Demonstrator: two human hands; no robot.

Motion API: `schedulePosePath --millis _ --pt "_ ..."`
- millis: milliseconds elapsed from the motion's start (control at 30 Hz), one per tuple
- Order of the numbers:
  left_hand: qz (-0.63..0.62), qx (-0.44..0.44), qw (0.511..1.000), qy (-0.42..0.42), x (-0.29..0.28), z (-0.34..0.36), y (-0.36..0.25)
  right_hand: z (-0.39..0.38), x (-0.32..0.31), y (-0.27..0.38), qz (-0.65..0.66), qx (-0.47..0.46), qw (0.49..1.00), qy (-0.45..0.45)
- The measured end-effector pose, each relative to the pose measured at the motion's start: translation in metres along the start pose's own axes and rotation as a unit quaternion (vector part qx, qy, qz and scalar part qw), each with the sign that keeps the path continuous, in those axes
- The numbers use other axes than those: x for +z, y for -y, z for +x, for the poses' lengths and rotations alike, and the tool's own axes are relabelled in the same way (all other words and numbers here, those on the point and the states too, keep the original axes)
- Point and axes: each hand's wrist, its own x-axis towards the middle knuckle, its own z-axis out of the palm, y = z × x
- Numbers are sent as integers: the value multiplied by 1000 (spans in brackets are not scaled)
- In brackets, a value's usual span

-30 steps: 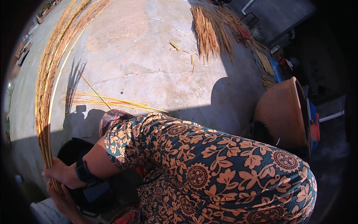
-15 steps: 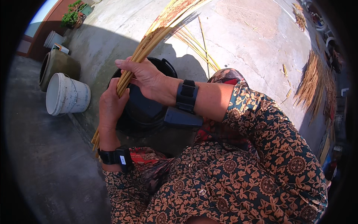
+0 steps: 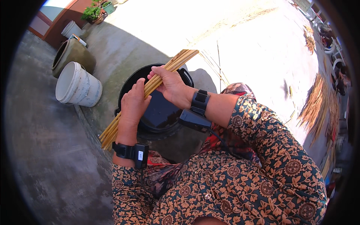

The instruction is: Soaking and rotating a bundle of straw in a bucket of water in preparation for weaving.

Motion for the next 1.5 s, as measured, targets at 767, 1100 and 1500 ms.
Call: schedulePosePath --millis 767,1100,1500 --pt "70 14 986 -153 5 17 22 8 1 16 -108 53 986 115" --pt "-98 -133 914 -371 -49 18 59 -38 4 53 -295 67 934 190" --pt "-562 -92 647 -507 -74 17 57 -21 -8 56 -663 -137 691 254"
